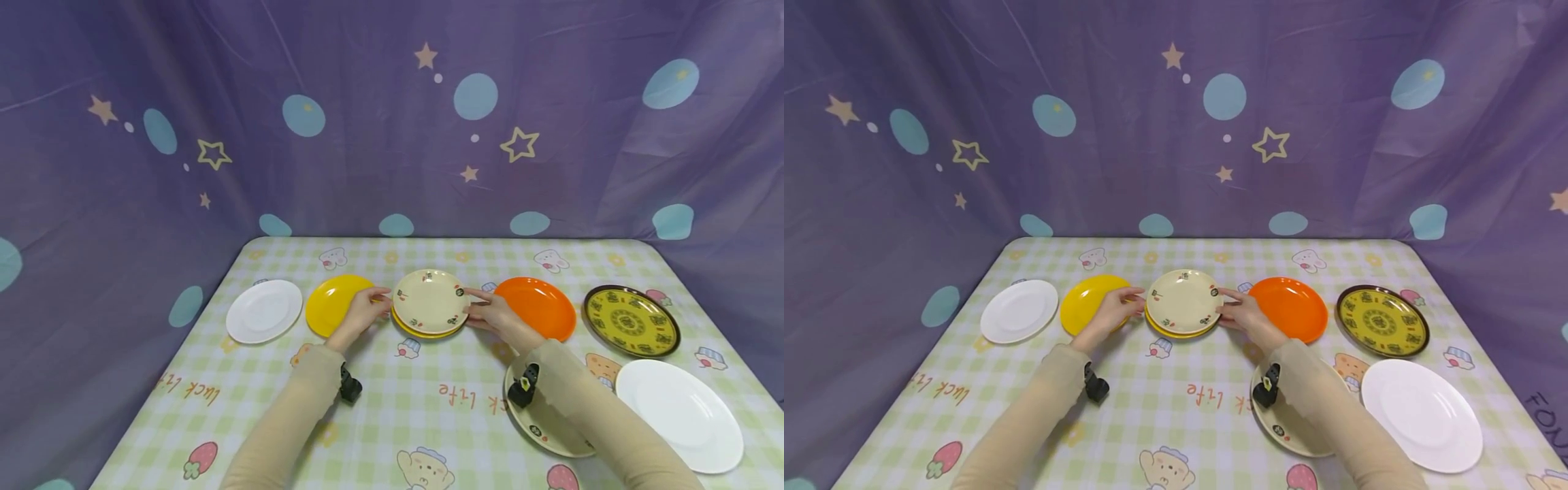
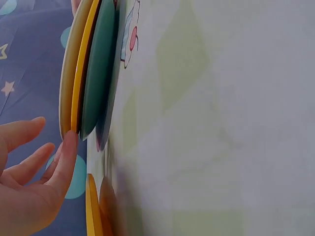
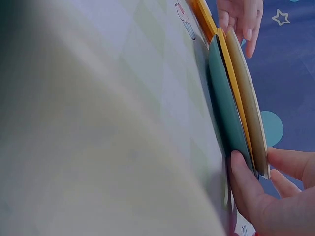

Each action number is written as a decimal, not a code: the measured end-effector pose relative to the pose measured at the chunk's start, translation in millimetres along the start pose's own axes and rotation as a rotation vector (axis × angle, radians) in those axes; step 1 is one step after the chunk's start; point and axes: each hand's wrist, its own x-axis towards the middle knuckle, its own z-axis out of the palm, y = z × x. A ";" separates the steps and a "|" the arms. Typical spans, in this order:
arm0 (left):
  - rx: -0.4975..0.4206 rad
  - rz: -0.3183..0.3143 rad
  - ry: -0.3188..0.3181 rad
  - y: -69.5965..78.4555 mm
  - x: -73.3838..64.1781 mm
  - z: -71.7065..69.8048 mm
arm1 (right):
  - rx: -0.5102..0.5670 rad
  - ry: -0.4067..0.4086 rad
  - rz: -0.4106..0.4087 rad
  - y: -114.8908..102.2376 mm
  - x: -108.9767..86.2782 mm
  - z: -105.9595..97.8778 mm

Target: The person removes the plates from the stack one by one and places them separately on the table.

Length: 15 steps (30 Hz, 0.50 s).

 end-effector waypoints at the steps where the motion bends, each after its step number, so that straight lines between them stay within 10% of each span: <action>1: 0.003 -0.010 0.005 0.3 0.4 0.7 | -0.003 -0.005 -0.004 0.0 -0.3 0.3; 15: 0.003 -0.033 0.050 2.1 7.4 10.2 | 0.015 -0.011 -0.005 0.1 -1.0 -0.4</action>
